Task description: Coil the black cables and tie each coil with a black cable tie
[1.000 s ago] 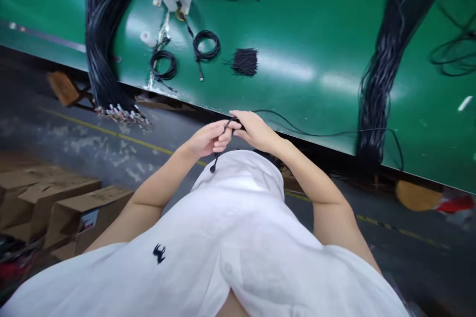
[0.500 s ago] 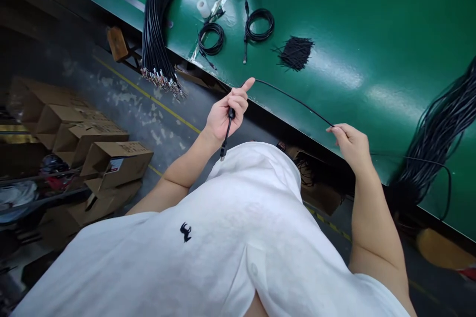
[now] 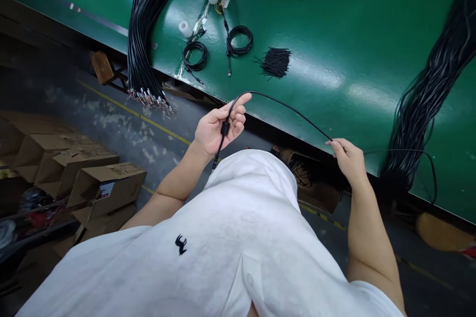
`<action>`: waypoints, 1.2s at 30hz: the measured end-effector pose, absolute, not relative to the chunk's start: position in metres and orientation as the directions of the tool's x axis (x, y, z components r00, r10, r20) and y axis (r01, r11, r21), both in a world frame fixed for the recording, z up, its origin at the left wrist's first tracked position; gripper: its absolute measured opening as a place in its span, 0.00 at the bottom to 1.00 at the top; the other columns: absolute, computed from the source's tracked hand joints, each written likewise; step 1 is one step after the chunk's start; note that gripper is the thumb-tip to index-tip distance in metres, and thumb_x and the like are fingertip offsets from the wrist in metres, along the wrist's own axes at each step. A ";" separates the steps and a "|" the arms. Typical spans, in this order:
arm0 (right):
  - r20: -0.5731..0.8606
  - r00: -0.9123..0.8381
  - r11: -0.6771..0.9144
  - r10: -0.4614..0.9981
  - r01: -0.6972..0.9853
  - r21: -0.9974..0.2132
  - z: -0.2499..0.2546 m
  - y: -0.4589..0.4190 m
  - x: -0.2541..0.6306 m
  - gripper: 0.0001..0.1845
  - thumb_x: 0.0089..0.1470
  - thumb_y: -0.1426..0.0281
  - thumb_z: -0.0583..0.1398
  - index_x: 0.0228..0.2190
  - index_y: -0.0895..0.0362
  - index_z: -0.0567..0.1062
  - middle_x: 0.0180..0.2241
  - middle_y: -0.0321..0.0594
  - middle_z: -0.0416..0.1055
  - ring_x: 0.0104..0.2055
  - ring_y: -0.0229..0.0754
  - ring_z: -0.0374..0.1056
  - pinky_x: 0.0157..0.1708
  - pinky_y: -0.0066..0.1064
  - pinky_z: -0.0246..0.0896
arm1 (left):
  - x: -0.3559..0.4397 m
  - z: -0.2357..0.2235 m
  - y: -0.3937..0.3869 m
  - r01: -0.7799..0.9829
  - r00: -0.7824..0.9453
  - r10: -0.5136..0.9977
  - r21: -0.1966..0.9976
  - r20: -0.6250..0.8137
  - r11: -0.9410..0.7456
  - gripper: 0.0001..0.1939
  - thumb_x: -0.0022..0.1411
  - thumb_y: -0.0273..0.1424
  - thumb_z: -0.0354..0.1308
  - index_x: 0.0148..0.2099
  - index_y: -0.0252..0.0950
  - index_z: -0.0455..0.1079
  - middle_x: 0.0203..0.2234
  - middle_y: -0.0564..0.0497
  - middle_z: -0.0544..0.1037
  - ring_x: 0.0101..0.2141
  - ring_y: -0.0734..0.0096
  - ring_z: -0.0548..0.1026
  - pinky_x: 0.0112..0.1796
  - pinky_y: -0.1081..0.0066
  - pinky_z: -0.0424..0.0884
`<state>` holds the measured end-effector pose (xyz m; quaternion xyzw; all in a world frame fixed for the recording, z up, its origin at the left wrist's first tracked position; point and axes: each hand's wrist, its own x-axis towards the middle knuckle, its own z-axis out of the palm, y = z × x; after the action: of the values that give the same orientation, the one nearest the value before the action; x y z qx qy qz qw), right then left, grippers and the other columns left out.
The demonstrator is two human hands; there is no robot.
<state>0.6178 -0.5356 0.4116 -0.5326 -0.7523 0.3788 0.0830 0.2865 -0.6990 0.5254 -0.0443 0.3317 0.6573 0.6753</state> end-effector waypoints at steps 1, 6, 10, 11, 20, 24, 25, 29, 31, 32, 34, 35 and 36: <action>-0.273 -0.411 0.143 0.870 0.739 -0.658 0.408 -0.535 0.620 0.17 0.54 0.58 0.53 0.33 0.56 0.77 0.32 0.43 0.75 0.27 0.40 0.65 0.34 0.35 0.63 | 0.286 0.526 -0.699 -0.920 -0.073 0.854 0.365 -0.515 0.142 0.31 0.63 0.20 0.41 0.66 0.41 0.59 0.36 0.51 0.77 0.33 0.79 0.78 0.35 0.78 0.75; -0.263 -0.471 0.224 0.842 0.749 -0.624 0.376 -0.532 0.650 0.21 0.57 0.57 0.51 0.38 0.55 0.78 0.35 0.44 0.75 0.31 0.44 0.69 0.38 0.37 0.65 | 0.279 0.526 -0.700 -0.942 -0.127 0.800 0.324 -0.586 0.088 0.30 0.67 0.21 0.41 0.67 0.47 0.56 0.38 0.52 0.78 0.30 0.83 0.77 0.30 0.84 0.73; -0.229 -0.524 0.365 0.820 0.788 -0.496 0.365 -0.543 0.665 0.21 0.57 0.58 0.50 0.37 0.55 0.77 0.38 0.49 0.78 0.39 0.53 0.74 0.41 0.43 0.67 | 0.274 0.527 -0.700 -0.948 -0.193 0.775 0.319 -0.603 0.013 0.28 0.69 0.22 0.41 0.68 0.47 0.57 0.43 0.52 0.78 0.33 0.84 0.78 0.33 0.85 0.73; -0.217 -0.581 0.441 0.784 0.768 -0.465 0.371 -0.550 0.662 0.20 0.58 0.58 0.50 0.37 0.54 0.77 0.41 0.50 0.78 0.42 0.55 0.75 0.41 0.43 0.67 | 0.275 0.526 -0.699 -0.944 -0.176 0.785 0.329 -0.594 0.037 0.28 0.70 0.21 0.43 0.67 0.46 0.58 0.44 0.52 0.78 0.34 0.84 0.78 0.35 0.84 0.74; -0.119 -0.974 0.802 0.193 0.226 -0.553 0.502 -0.602 0.541 0.21 0.66 0.59 0.49 0.36 0.52 0.79 0.29 0.41 0.77 0.31 0.41 0.71 0.29 0.32 0.58 | 0.303 0.490 -0.701 -0.546 0.001 0.934 0.783 -0.357 0.300 0.28 0.58 0.30 0.65 0.61 0.40 0.69 0.47 0.45 0.80 0.48 0.66 0.78 0.51 0.68 0.70; -0.009 -0.910 0.768 0.413 0.354 -0.534 0.531 -0.582 0.500 0.21 0.65 0.57 0.50 0.36 0.53 0.78 0.33 0.43 0.76 0.35 0.43 0.69 0.31 0.32 0.53 | 0.303 0.491 -0.713 -0.361 0.296 0.893 0.825 -0.340 0.434 0.25 0.57 0.31 0.66 0.57 0.35 0.73 0.40 0.43 0.81 0.40 0.66 0.78 0.44 0.69 0.70; 0.006 -0.900 0.748 0.436 0.359 -0.558 0.533 -0.577 0.494 0.20 0.65 0.56 0.51 0.36 0.53 0.78 0.34 0.42 0.76 0.36 0.43 0.69 0.32 0.31 0.53 | 0.302 0.493 -0.715 -0.362 0.320 0.885 0.819 -0.340 0.445 0.24 0.57 0.33 0.66 0.56 0.34 0.74 0.35 0.45 0.81 0.34 0.70 0.77 0.38 0.71 0.71; 0.045 -0.907 0.681 0.418 0.281 -0.677 0.526 -0.559 0.480 0.20 0.64 0.56 0.53 0.36 0.55 0.78 0.35 0.39 0.76 0.36 0.41 0.69 0.35 0.30 0.55 | 0.296 0.501 -0.718 -0.500 0.311 0.882 0.728 -0.355 0.469 0.20 0.60 0.40 0.63 0.48 0.30 0.77 0.15 0.58 0.63 0.14 0.84 0.54 0.17 0.80 0.54; 0.070 -0.900 0.637 0.430 0.247 -0.731 0.514 -0.553 0.480 0.21 0.64 0.56 0.52 0.36 0.56 0.78 0.35 0.39 0.76 0.37 0.41 0.69 0.37 0.30 0.56 | 0.293 0.503 -0.719 -0.611 0.266 0.900 0.662 -0.345 0.434 0.17 0.62 0.39 0.61 0.44 0.29 0.79 0.11 0.62 0.54 0.12 0.86 0.44 0.13 0.82 0.46; 0.080 -0.889 0.612 0.450 0.242 -0.753 0.508 -0.551 0.482 0.22 0.65 0.56 0.51 0.37 0.56 0.79 0.36 0.39 0.77 0.38 0.41 0.70 0.38 0.31 0.57 | 0.292 0.504 -0.719 -0.661 0.235 0.910 0.630 -0.342 0.407 0.15 0.63 0.37 0.60 0.42 0.30 0.79 0.11 0.63 0.51 0.12 0.86 0.41 0.12 0.83 0.44; 0.087 -0.863 0.567 0.498 0.249 -0.785 0.498 -0.551 0.486 0.23 0.65 0.56 0.50 0.37 0.57 0.79 0.37 0.40 0.77 0.39 0.42 0.70 0.40 0.31 0.59 | 0.289 0.504 -0.718 -0.725 0.191 0.911 0.573 -0.364 0.381 0.14 0.66 0.34 0.55 0.42 0.29 0.79 0.10 0.64 0.49 0.11 0.87 0.38 0.11 0.84 0.43; 0.085 -0.853 0.549 0.516 0.252 -0.797 0.494 -0.552 0.487 0.23 0.64 0.56 0.50 0.37 0.57 0.79 0.37 0.40 0.78 0.39 0.42 0.71 0.40 0.31 0.59 | 0.289 0.503 -0.718 -0.737 0.188 0.899 0.548 -0.395 0.395 0.16 0.68 0.33 0.53 0.41 0.29 0.79 0.10 0.64 0.48 0.11 0.87 0.38 0.11 0.85 0.43; 0.083 -0.845 0.534 0.528 0.254 -0.807 0.491 -0.553 0.487 0.23 0.64 0.56 0.51 0.37 0.57 0.79 0.38 0.41 0.78 0.40 0.42 0.71 0.40 0.32 0.60 | 0.290 0.503 -0.716 -0.740 0.194 0.878 0.522 -0.438 0.424 0.18 0.70 0.33 0.49 0.41 0.28 0.79 0.10 0.63 0.48 0.10 0.87 0.38 0.11 0.85 0.43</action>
<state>0.4874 -0.5532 0.4910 -0.2269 -0.8608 0.4263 0.1607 0.2900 -0.7164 0.5027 0.0977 0.3528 0.5276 0.7666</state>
